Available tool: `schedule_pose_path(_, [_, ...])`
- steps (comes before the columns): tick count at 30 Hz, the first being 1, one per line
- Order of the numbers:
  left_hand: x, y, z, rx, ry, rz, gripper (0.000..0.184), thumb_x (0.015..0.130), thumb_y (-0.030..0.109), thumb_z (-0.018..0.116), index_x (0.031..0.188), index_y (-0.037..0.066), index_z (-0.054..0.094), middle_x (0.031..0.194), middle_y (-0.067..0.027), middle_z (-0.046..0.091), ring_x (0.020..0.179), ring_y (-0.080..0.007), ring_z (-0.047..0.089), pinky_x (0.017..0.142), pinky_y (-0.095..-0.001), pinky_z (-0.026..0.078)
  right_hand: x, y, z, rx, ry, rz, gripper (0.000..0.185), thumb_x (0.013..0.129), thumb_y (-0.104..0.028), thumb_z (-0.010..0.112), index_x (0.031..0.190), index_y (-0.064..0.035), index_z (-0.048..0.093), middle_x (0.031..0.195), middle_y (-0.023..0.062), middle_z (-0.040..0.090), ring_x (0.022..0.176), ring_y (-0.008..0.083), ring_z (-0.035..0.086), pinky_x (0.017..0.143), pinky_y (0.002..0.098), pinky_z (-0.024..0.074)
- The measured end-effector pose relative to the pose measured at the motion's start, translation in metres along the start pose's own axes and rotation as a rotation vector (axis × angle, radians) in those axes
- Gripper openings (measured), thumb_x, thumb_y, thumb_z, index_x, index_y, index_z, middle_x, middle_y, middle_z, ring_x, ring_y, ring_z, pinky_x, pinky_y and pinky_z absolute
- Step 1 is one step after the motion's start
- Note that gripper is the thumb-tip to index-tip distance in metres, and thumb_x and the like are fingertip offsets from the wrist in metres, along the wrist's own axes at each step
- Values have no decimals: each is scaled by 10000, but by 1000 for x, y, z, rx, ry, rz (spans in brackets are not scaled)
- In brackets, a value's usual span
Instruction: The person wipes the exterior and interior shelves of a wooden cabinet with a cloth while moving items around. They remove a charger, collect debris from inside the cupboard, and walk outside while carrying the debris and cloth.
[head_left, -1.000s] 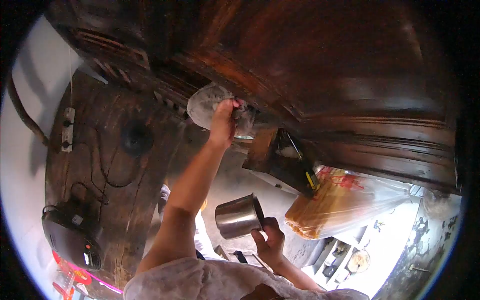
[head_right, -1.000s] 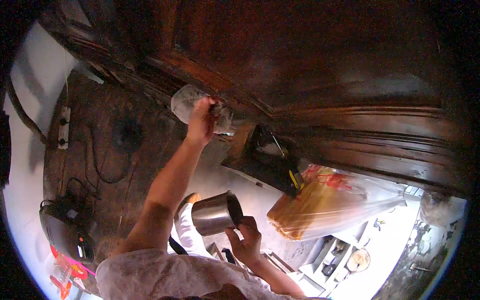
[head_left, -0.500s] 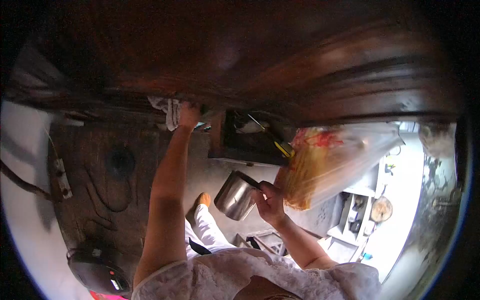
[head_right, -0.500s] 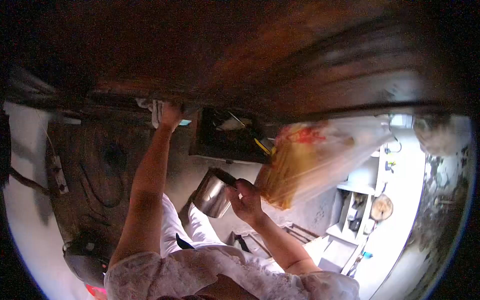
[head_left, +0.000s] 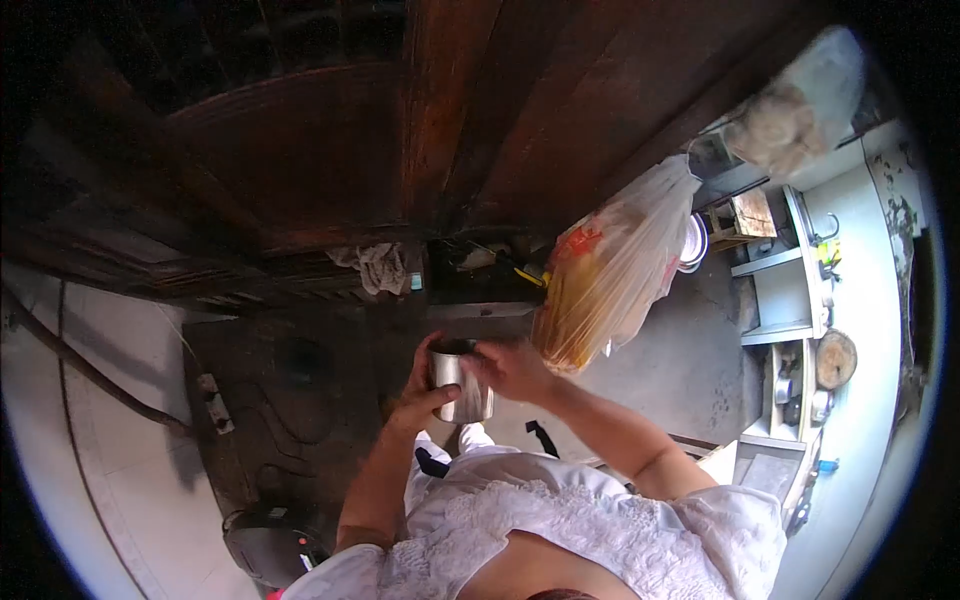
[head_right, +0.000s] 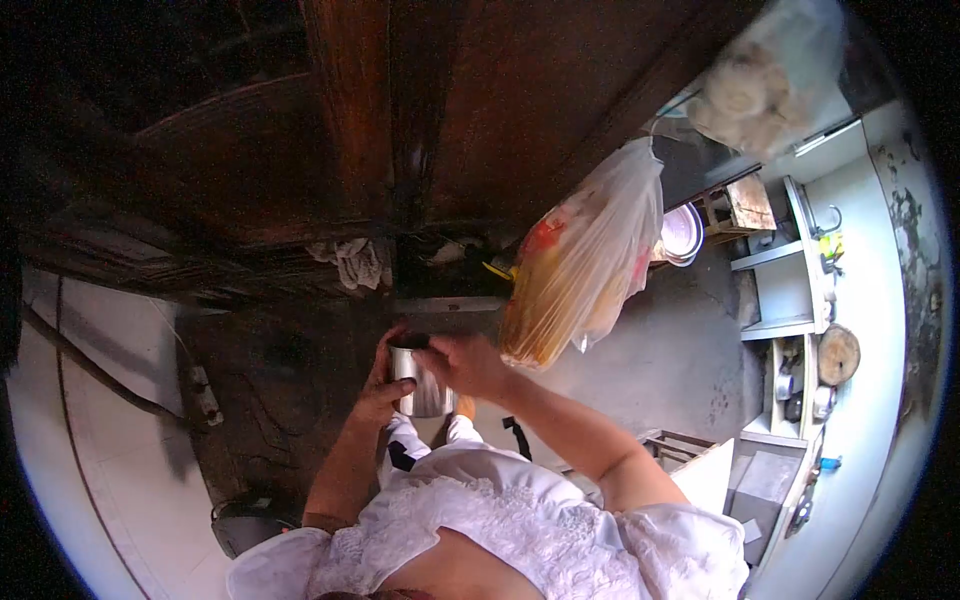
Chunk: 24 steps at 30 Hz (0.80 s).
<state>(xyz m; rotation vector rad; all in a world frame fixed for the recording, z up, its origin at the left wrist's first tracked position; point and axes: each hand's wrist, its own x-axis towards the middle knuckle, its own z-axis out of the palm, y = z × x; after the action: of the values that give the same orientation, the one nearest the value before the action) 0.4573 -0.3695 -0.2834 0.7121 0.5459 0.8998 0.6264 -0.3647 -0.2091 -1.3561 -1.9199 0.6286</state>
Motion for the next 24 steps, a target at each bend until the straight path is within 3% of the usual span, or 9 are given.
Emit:
schedule_pose_path(2, [-8, 5, -5, -78, 25, -43, 939, 561, 162, 758, 1330, 112, 222, 1260, -85, 369, 1167, -230, 353, 962, -327, 295, 20, 5, -11, -89, -85, 268, 207, 788, -207, 591, 718, -26, 520, 636, 132, 553, 621, 306, 553, 566, 371, 441])
schedule_pose_path(4, [-21, 7, -13, 34, 164, -17, 894, 547, 97, 710, 1313, 115, 249, 1224, -78, 387, 1131, -226, 378, 948, -324, 310, 48, 38, -21, -605, 184, 102, 211, 783, -221, 578, 825, -16, 562, 741, 159, 592, 775, 315, 573, 676, 381, 455])
schedule_pose_path(7, [-43, 16, -17, 61, 244, -36, 893, 540, 109, 702, 1313, 107, 256, 1213, -79, 397, 1116, -226, 393, 932, -326, 329, 71, 104, -21, -1006, -370, 536, 270, 721, -253, 607, 861, -22, 621, 848, 186, 604, 904, 311, 557, 745, 393, 449])
schedule_pose_path(9, [-51, 19, -26, 101, 277, 8, 883, 549, 96, 702, 1313, 110, 259, 1197, -85, 403, 1098, -230, 406, 925, -328, 340, 78, 111, -24, -1054, -576, 587, 274, 702, -257, 614, 856, -31, 637, 863, 188, 606, 919, 300, 558, 745, 392, 456])
schedule_pose_path(12, [-65, 22, -34, 140, 306, 36, 891, 546, 78, 712, 1313, 121, 260, 1180, -85, 416, 1084, -231, 419, 919, -327, 346, 79, 105, -27, -1164, -435, 662, 277, 693, -270, 607, 835, -37, 654, 920, 164, 612, 925, 308, 559, 842, 421, 408])
schedule_pose_path(14, [-73, 27, -35, 109, 316, 18, 909, 535, 76, 728, 1312, 131, 260, 1180, -83, 419, 1080, -230, 422, 916, -326, 350, 83, 95, -42, -928, -460, 678, 332, 708, -286, 582, 920, -39, 648, 999, 162, 597, 970, 322, 538, 912, 448, 347])
schedule_pose_path(17, [-79, 24, -44, 113, 312, -16, 913, 535, 88, 743, 1309, 131, 260, 1184, -80, 414, 1080, -229, 421, 912, -328, 356, 75, 102, -35, -1122, -313, 449, 369, 712, -323, 571, 944, -46, 643, 1029, 159, 587, 1016, 330, 509, 949, 451, 299])
schedule_pose_path(20, [-81, 27, -48, 164, 312, -29, 909, 538, 94, 749, 1306, 134, 264, 1193, -81, 407, 1088, -233, 414, 910, -334, 359, 82, 79, -36, -1110, -471, 602, 392, 707, -335, 568, 957, -40, 626, 1062, 174, 563, 1049, 318, 483, 944, 448, 306])
schedule_pose_path(24, [-83, 37, -47, 183, 319, -53, 909, 537, 112, 755, 1303, 131, 267, 1187, -86, 411, 1087, -238, 415, 914, -341, 356, 82, 102, -28, -1065, -415, 497, 424, 712, -356, 547, 979, -32, 608, 1055, 171, 562, 1036, 316, 487, 940, 455, 305])
